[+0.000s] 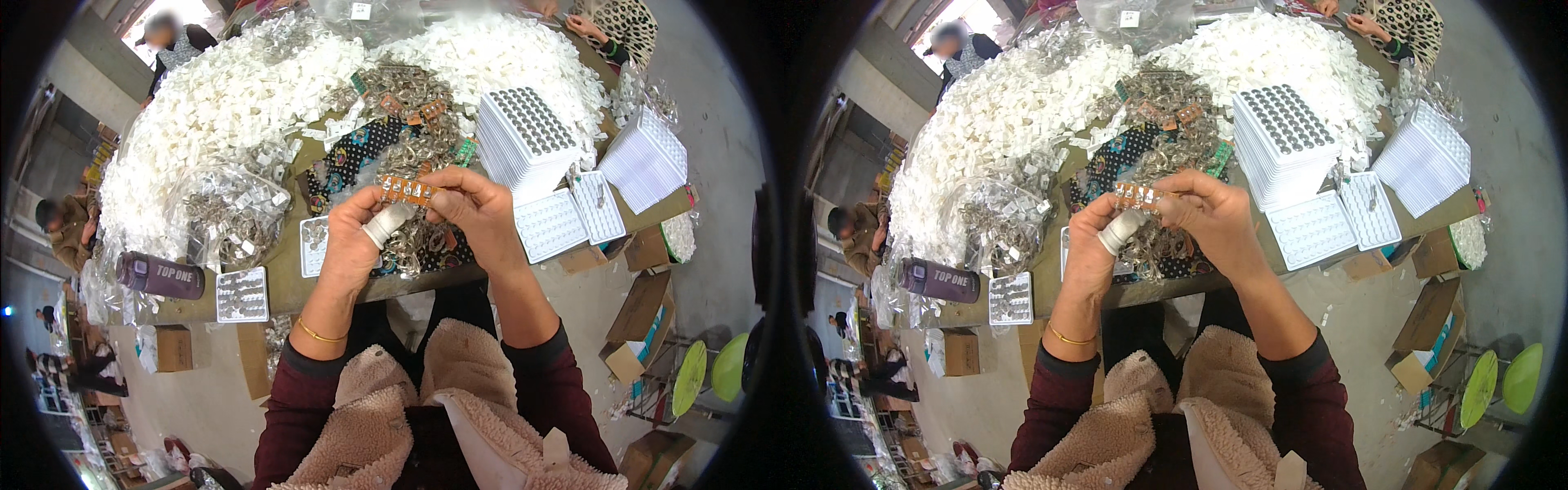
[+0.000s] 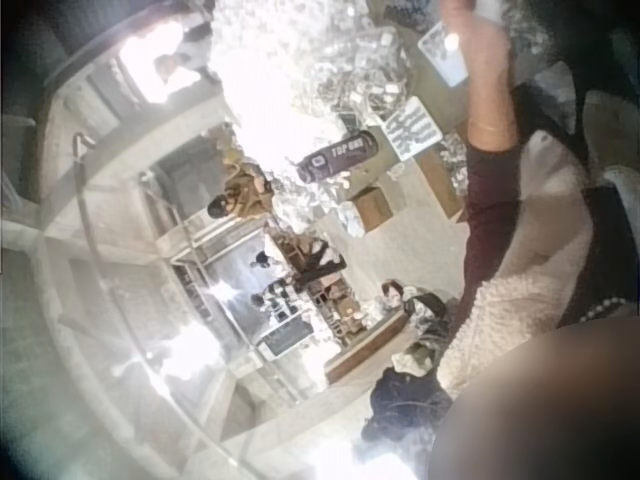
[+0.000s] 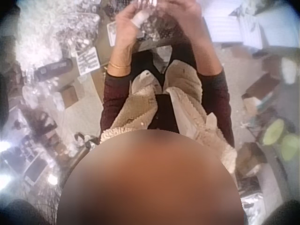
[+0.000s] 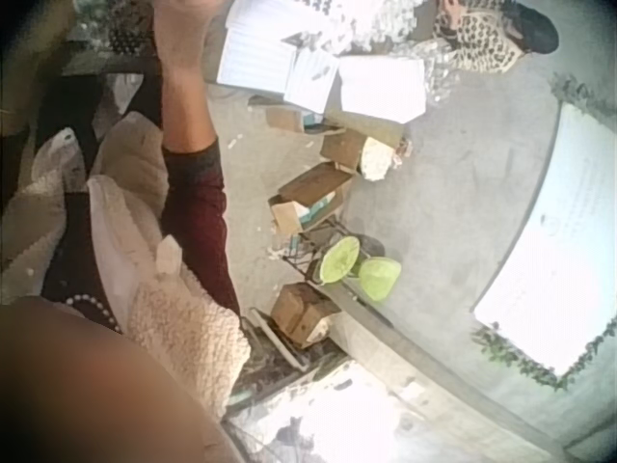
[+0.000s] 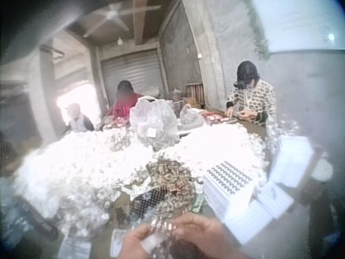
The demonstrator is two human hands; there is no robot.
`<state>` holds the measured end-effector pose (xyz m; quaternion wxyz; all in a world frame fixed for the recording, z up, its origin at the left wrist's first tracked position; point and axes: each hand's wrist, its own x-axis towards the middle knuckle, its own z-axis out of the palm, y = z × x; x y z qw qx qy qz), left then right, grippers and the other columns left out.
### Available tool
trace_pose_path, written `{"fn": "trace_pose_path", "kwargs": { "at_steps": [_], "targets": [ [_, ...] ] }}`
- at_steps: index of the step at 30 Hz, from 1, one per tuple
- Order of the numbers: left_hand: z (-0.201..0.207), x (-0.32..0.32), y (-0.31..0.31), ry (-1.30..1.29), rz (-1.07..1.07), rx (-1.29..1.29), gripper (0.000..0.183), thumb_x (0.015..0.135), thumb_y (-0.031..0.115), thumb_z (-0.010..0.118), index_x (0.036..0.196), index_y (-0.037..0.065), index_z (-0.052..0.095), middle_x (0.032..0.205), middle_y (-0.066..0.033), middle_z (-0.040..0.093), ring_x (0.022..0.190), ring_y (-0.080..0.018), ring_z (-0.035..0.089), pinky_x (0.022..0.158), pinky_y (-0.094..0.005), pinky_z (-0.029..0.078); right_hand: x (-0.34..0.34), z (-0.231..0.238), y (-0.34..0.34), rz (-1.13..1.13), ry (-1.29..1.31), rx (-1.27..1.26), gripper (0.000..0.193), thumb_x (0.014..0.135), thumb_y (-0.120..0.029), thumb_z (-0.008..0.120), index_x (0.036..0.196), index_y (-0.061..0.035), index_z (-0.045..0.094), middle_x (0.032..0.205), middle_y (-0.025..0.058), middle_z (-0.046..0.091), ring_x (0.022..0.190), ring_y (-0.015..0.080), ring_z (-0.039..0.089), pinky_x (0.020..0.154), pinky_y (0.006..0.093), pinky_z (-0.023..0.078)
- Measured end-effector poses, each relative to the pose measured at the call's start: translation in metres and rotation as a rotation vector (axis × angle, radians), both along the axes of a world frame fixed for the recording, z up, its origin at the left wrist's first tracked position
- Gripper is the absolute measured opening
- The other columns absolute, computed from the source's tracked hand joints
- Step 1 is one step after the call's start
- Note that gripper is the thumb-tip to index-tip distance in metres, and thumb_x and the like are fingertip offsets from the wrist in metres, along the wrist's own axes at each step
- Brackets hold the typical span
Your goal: The person repeatedly picks small LED modules from a tray, inserts them into a white plastic housing, and tests them by activating a light. They place tested units into a clear plastic bag and continue the cycle with additional LEDs from the tray.
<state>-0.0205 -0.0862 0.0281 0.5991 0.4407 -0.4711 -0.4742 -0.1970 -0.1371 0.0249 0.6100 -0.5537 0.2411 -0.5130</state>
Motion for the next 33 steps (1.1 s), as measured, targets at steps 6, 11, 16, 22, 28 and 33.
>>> {"fn": "trace_pose_path", "kwargs": {
  "at_steps": [6, 11, 16, 22, 28, 33],
  "targets": [
    [0.001, 0.0, -0.002, 0.053, 0.025, -0.031, 0.022, 0.086, 0.005, 0.074, 0.108, 0.001, 0.072, 0.096, -0.0011, 0.072, 0.085, -0.0066, 0.063, 0.078, -0.0237, 0.051, 0.006, -0.002, -0.003, -0.057, 0.016, -0.245, 0.025, 0.089, -0.009, 0.075, 0.11, 0.0032, 0.069, 0.093, 0.0028, 0.068, 0.086, 0.0087, 0.062, 0.075, 0.0238, 0.049],
    [0.011, 0.012, 0.004, -0.102, -0.085, -0.003, 0.023, 0.086, 0.004, 0.075, 0.109, 0.002, 0.074, 0.097, -0.0012, 0.073, 0.086, -0.0067, 0.063, 0.079, -0.0246, 0.051, -0.008, 0.006, -0.006, 0.028, 0.105, -0.259, 0.017, 0.088, -0.004, 0.074, 0.103, 0.0033, 0.071, 0.086, 0.0034, 0.066, 0.083, 0.0099, 0.061, 0.074, 0.0264, 0.049],
    [0.014, 0.018, 0.004, -0.188, -0.152, 0.024, 0.026, 0.087, 0.007, 0.075, 0.112, 0.001, 0.074, 0.099, -0.0013, 0.073, 0.088, -0.0071, 0.063, 0.082, -0.0261, 0.051, -0.012, 0.009, -0.002, 0.041, 0.216, -0.327, 0.016, 0.089, -0.002, 0.071, 0.104, 0.0039, 0.071, 0.083, 0.0047, 0.066, 0.077, 0.0117, 0.061, 0.068, 0.0272, 0.05],
    [0.014, 0.026, -0.004, -0.178, -0.255, 0.004, 0.027, 0.088, 0.011, 0.073, 0.113, 0.001, 0.073, 0.102, -0.0018, 0.072, 0.091, -0.0074, 0.062, 0.081, -0.0256, 0.051, -0.01, 0.013, -0.006, 0.053, 0.123, -0.427, 0.024, 0.092, 0.001, 0.064, 0.115, 0.0003, 0.069, 0.101, 0.0111, 0.068, 0.089, 0.0208, 0.066, 0.076, 0.0305, 0.053],
    [0.016, 0.034, -0.028, -0.167, -0.381, -0.051, 0.029, 0.088, 0.015, 0.073, 0.114, 0.001, 0.071, 0.098, 0.0001, 0.069, 0.092, -0.0095, 0.062, 0.085, -0.0278, 0.052, -0.003, 0.02, -0.01, 0.064, 0.253, -0.733, 0.042, 0.085, 0.008, 0.061, 0.122, -0.0105, 0.068, 0.125, 0.0135, 0.064, 0.115, 0.0296, 0.064, 0.097, 0.0368, 0.051],
    [0.015, 0.019, -0.038, -0.137, -0.15, -0.075, 0.025, 0.089, 0.011, 0.073, 0.112, 0.002, 0.07, 0.102, -0.0023, 0.069, 0.095, -0.0111, 0.063, 0.086, -0.0279, 0.051, -0.003, 0.022, -0.014, -0.252, 0.368, -0.864, 0.037, 0.077, 0.008, 0.066, 0.109, -0.009, 0.071, 0.122, 0.0107, 0.066, 0.104, 0.0269, 0.066, 0.087, 0.0364, 0.052]
  ]
}}
